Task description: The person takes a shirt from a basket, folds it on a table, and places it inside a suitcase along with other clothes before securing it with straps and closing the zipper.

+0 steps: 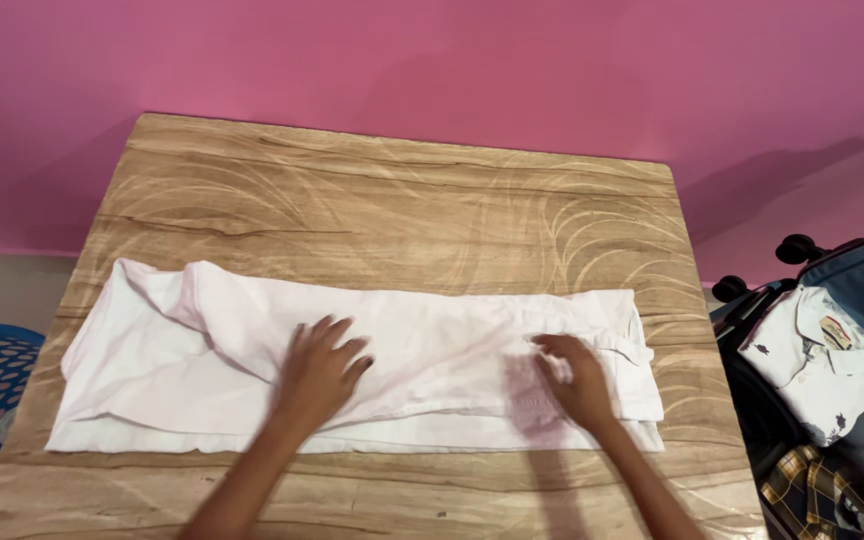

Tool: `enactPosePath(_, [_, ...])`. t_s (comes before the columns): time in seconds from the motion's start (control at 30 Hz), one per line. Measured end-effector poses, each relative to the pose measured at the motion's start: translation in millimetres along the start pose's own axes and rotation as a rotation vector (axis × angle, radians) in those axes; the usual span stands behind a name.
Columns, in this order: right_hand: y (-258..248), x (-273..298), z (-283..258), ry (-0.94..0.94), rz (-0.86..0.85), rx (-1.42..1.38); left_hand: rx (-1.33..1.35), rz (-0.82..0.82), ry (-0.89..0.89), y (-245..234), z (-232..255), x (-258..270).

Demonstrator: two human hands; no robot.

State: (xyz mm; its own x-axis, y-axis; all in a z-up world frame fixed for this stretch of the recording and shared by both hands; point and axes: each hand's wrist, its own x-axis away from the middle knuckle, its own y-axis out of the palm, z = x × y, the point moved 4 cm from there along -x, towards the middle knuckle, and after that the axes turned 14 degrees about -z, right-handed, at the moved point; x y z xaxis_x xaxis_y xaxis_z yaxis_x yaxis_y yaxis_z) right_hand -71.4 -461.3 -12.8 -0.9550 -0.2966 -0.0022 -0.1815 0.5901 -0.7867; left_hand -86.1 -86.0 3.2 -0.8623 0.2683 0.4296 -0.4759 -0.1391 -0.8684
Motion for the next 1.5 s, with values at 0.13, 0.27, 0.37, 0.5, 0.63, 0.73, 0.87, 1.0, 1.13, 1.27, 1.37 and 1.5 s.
enactPosePath(0.13, [112, -40, -91, -0.23, -0.152, 0.025, 0.101, 0.413, 0.035, 43, 43, -52])
enactPosePath(0.27, [131, -42, -47, -0.07, -0.333, 0.336, 0.069, 0.148, -0.173, 55, 12, -62])
enactPosePath(0.37, [73, -23, 35, 0.094, -0.068, 0.451, 0.045, 0.268, -0.395, 41, -55, -49])
enactPosePath(0.5, [27, -1, 87, 0.182, -0.1, 0.619, 0.104, 0.488, -0.343, 42, -128, -35])
enactPosePath(0.63, [24, -2, 87, 0.168, -0.076, 0.571, 0.055, 0.422, -0.418, 47, -159, -29])
enactPosePath(0.73, [25, -3, 92, 0.187, -0.104, 0.577, 0.079, 0.483, -0.389, 31, -166, -22])
enactPosePath(0.87, [35, 1, 109, 0.23, -0.119, 0.569, 0.02, 0.222, -0.633, 16, -186, -12])
enactPosePath(1.0, [66, -6, 126, 0.404, -0.101, 0.591, 0.215, 0.381, -0.603, 19, -199, -13])
enactPosePath(1.13, [104, -29, 80, 0.589, -0.049, 0.574, 0.701, 0.741, -0.539, 23, -231, -17])
enactPosePath(1.27, [180, -53, -79, 0.123, -0.075, 0.517, 0.861, 0.884, -0.732, 50, -294, -41])
enactPosePath(1.37, [216, -59, -181, -0.102, -0.209, 0.403, 1.134, 0.735, -0.668, 75, -327, -61])
enactPosePath(1.5, [243, -63, -233, -0.125, -0.335, 0.346, 1.993, 0.796, -0.379, 79, -344, -68])
